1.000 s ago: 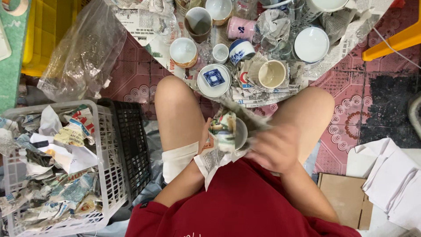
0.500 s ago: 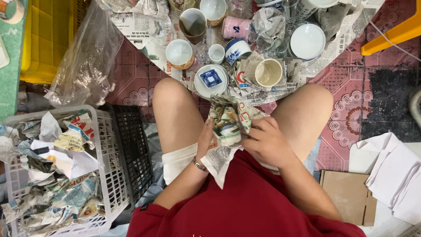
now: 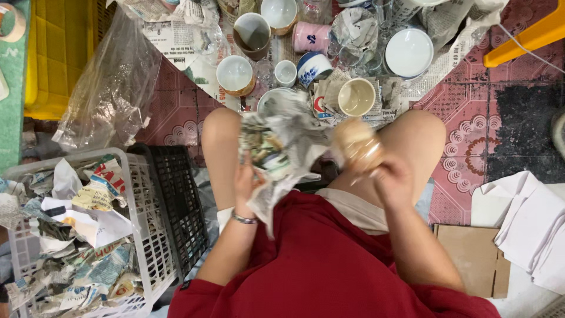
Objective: The person sits cross-legged and wraps various ceramic dishes, including cups, bowls, and plates, with newspaper. They fold the paper around each item and place the wrapped dishes on a nearby table.
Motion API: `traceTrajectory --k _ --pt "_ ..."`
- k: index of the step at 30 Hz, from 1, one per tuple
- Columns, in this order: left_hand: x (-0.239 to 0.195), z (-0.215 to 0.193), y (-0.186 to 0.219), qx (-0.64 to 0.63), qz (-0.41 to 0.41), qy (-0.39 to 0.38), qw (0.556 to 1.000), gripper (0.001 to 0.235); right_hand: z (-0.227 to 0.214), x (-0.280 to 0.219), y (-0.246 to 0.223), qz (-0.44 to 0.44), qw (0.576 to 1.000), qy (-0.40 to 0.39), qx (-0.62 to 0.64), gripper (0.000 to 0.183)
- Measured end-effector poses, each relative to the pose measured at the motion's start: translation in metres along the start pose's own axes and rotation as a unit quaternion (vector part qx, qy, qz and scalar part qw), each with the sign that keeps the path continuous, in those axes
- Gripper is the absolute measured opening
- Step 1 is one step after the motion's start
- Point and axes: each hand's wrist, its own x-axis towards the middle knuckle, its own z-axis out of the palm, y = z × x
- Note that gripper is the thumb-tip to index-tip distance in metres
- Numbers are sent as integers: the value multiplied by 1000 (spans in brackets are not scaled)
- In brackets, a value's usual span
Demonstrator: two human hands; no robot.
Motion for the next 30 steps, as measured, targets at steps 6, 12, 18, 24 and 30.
traceTrajectory --k 6,12,18,24,30 --pt "-22 -10 76 67 92 129 985 47 -57 90 13 -38 946 151 -283 13" --pt "-42 -33 57 35 191 107 975 37 -96 150 36 -105 904 173 -377 13" --pt "-33 -41 32 135 274 130 943 27 -110 172 48 -170 826 122 -523 15" --pt "-36 -20 51 310 318 105 890 21 -108 181 39 -154 768 50 -620 14" --pt "-40 -9 60 298 292 105 903 20 -75 167 -6 -154 744 14 -650 36"
